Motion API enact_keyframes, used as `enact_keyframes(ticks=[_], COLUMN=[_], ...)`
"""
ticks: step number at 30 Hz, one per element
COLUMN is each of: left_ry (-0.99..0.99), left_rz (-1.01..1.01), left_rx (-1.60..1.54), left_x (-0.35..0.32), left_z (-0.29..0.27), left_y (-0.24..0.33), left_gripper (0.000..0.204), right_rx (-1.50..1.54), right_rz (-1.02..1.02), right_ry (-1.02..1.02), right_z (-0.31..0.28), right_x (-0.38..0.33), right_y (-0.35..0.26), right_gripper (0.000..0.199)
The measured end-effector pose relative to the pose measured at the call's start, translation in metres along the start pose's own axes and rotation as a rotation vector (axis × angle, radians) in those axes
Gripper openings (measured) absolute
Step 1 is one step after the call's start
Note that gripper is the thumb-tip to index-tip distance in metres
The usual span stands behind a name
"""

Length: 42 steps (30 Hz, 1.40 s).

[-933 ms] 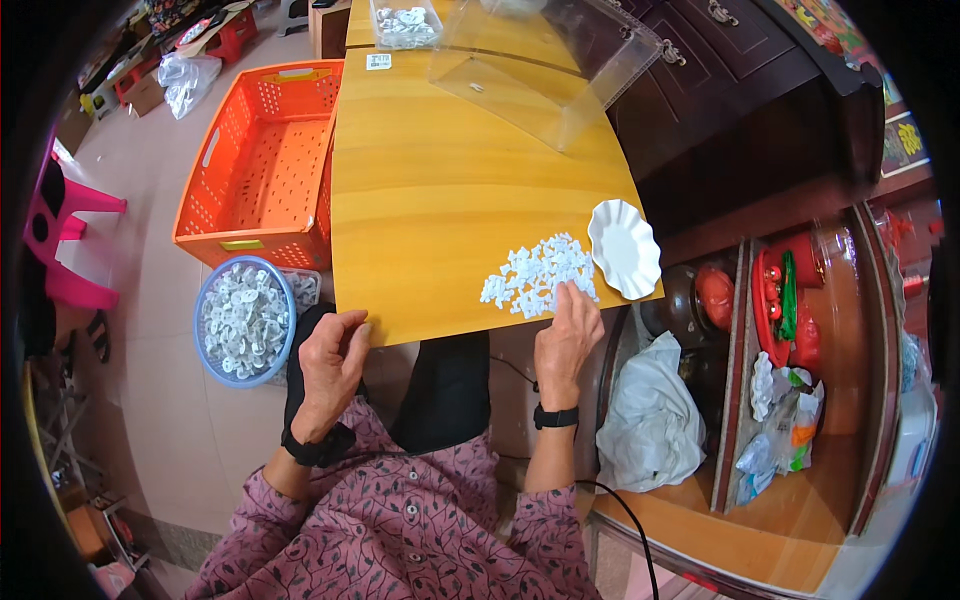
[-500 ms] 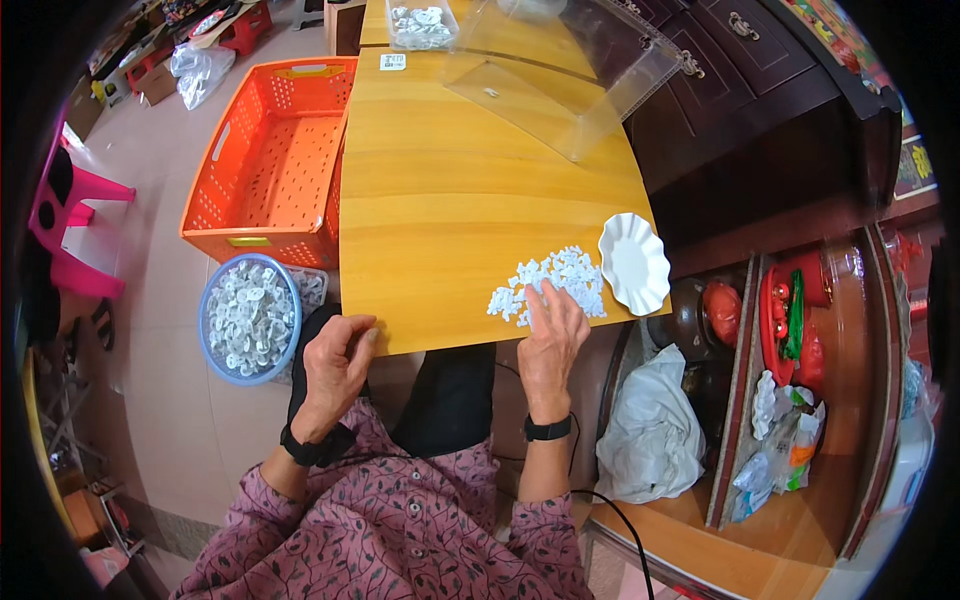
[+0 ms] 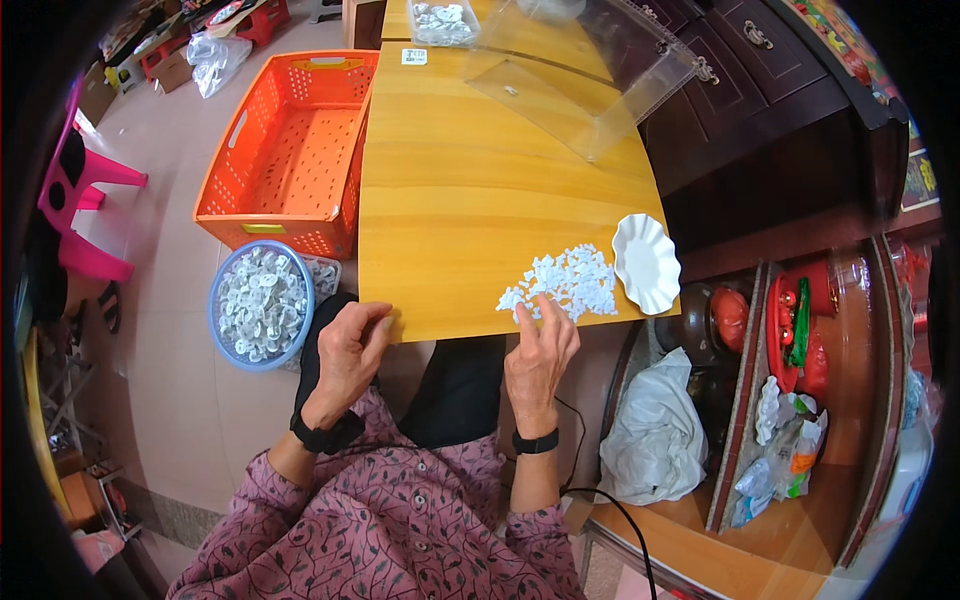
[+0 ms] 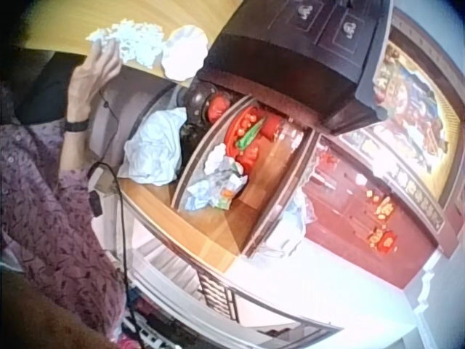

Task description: Sorting or assembling small white plastic components on a table.

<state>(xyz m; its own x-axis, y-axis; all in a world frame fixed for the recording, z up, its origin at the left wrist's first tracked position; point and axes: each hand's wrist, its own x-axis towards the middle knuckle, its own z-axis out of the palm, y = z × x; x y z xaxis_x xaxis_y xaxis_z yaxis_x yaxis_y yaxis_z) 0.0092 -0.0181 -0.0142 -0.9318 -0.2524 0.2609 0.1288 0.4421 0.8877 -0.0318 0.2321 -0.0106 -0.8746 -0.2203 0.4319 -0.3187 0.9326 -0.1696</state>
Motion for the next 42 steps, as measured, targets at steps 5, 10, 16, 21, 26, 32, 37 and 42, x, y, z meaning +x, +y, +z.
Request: enact_keyframes(ticks=[5,10,16,21,26,32,37,42], left_ry=[-0.048,-0.023,-0.012,-0.007,-0.005,0.000,0.004,-0.003], left_rz=[-0.011,-0.012,-0.026,-0.029,-0.018,-0.010,-0.006,-0.020], left_rx=[0.019,0.004,-0.016,-0.019,-0.028,-0.023,-0.010,-0.014], left_x=[-0.001,-0.002,-0.002,-0.003,-0.002,-0.002,-0.001,-0.001], left_z=[-0.003,-0.002,-0.002,-0.001,-0.001,-0.002,-0.002,-0.001], left_y=[-0.001,-0.002,-0.003,-0.004,-0.003,-0.003,-0.003,-0.004], left_gripper=[0.011,0.012,0.012,0.012,0.012,0.012,0.012,0.012], right_rx=[-0.024,0.021,-0.054,-0.050,0.001,-0.083,-0.033,-0.046], right_rz=[-0.002,-0.013,0.082,0.053,0.052,0.093,0.053,0.063], right_ry=[0.007,-0.027,0.061,0.022,0.059,0.027,0.068,-0.016], right_z=[0.002,-0.003,-0.001,0.002,0.005,0.006,0.003,0.006], right_x=[0.001,-0.008,-0.019,-0.024,-0.022,-0.018,-0.019,-0.011], right_y=[-0.013,-0.019,-0.012,-0.021,-0.019,-0.014,-0.026,-0.037], right_gripper=[0.046,0.047,0.045,0.044,0.045,0.047,0.049,0.052])
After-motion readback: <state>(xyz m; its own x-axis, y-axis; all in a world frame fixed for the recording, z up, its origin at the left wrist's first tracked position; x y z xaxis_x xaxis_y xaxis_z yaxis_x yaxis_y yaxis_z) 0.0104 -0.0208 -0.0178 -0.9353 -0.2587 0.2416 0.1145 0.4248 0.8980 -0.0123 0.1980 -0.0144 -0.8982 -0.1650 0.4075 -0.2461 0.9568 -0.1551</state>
